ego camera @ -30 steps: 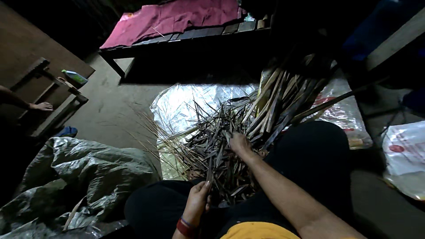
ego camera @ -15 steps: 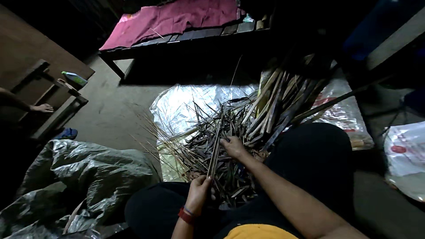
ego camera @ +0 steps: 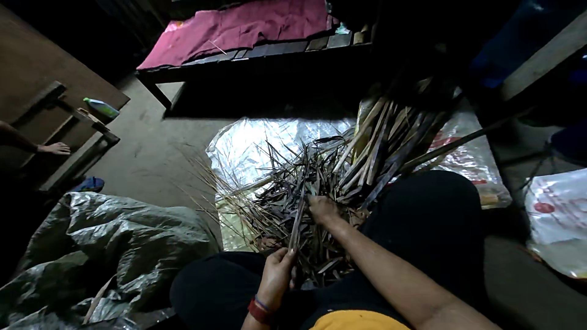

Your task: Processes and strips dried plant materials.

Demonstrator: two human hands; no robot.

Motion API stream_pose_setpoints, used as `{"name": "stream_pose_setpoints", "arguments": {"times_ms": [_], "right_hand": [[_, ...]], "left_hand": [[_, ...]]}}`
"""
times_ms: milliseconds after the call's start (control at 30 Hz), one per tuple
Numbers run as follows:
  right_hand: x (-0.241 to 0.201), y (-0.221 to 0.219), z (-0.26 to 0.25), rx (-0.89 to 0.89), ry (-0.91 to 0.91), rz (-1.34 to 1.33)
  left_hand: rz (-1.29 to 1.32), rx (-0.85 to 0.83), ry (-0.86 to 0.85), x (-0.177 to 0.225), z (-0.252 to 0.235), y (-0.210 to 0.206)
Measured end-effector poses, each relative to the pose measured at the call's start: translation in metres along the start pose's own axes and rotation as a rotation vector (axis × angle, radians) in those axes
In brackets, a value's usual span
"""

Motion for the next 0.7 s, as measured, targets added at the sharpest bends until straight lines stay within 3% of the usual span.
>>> {"name": "stream_pose_setpoints", "arguments": {"times_ms": [200, 300, 400, 467, 600, 700], "right_hand": [[0.046, 0.029, -0.022, 0.213, -0.202, -0.435], [0.034, 0.007, -0.011, 0.037, -0.163, -0.680], [-0.012, -0.014, 0.019, -0.197, 0.069, -0.617], [-0.024, -0.007, 0.026, -0.148, 0.155, -0.597], [-0.005, 0.020, 0.012, 0.069, 0.132, -0.717], [-0.019, -0.012, 0.017, -0.125, 0.255, -0.434]], "left_hand": [[-0.016, 0.039, 0.020, -0.007, 0.002, 0.010], [-0.003, 0.066, 0.011, 0.000, -0.011, 0.012], [-0.022, 0.087, 0.008, 0.010, -0.028, 0.006], [-0.037, 0.069, 0.001, 0.014, -0.030, 0.001], [-0.073, 0.051, -0.028, 0.008, -0.017, 0.005], [-0.091, 0.121, -0.016, 0.006, -0.016, 0.016]]}}
Point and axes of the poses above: each hand's wrist, its own z-axis away from the middle knuckle, its own y-axis out of the back of the hand, x = y × z, the point moved 10 cm from there along -z, towards the middle knuckle, and after that the axes turned 3 degrees about -y, right-handed, at the moved point
